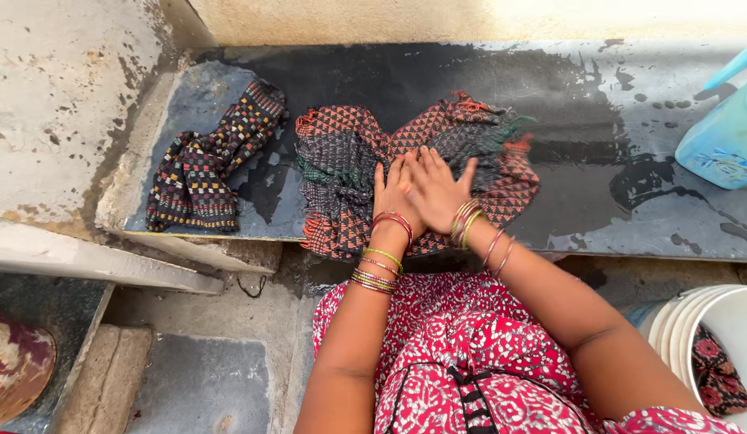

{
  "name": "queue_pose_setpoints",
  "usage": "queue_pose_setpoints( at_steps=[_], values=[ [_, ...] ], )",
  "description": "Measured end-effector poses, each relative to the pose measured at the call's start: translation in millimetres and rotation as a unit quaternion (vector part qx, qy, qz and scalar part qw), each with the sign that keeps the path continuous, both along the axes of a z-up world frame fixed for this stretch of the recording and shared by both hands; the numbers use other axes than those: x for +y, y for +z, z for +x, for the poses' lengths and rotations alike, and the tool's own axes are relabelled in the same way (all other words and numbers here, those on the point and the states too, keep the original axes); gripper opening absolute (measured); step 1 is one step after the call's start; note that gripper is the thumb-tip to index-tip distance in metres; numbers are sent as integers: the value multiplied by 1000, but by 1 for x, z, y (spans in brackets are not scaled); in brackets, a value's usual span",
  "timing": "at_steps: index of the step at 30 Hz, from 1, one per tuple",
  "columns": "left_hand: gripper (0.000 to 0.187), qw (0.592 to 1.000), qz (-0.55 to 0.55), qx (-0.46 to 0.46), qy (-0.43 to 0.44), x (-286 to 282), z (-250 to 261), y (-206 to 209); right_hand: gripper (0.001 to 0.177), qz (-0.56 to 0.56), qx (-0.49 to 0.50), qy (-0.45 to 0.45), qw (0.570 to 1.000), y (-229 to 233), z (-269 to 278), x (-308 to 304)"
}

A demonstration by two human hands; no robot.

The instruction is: The person washes a piece of patterned cloth by hand on a stone surface, applying water from a blue mug, rubbing the fabric with their palms, and سپس wringing it out.

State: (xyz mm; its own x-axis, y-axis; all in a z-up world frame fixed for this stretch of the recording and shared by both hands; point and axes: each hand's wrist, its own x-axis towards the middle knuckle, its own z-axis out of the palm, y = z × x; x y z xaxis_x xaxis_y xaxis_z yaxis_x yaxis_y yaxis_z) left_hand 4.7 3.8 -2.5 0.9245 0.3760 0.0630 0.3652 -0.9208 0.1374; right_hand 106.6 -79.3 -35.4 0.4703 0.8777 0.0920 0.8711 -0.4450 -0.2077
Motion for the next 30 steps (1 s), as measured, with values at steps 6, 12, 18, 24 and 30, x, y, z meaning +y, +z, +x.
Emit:
queue_pose_setpoints(
  at_steps=[6, 12, 18, 24, 30],
  values=[
    [66, 998, -27, -56, 11, -2, -1, -12, 61, -30, -91, -89, 991, 24, 80, -20],
    [64, 998, -17, -64, 8, 2, 1, -2, 62, 12, -54, -255, 965, 33, 144, -22],
    [77, 998, -32, -44, -7, 2, -2, 1, 60, -2, 49, 16, 999, -9, 8, 3],
    [61, 996, -45, -78, 4, 1, -3, -6, 62, -3, -69, -63, 996, 26, 91, 30],
    [61, 997, -31, -75, 9, 4, 4, -16, 59, -3, -41, -143, 989, 3, 98, 58]
  ],
)
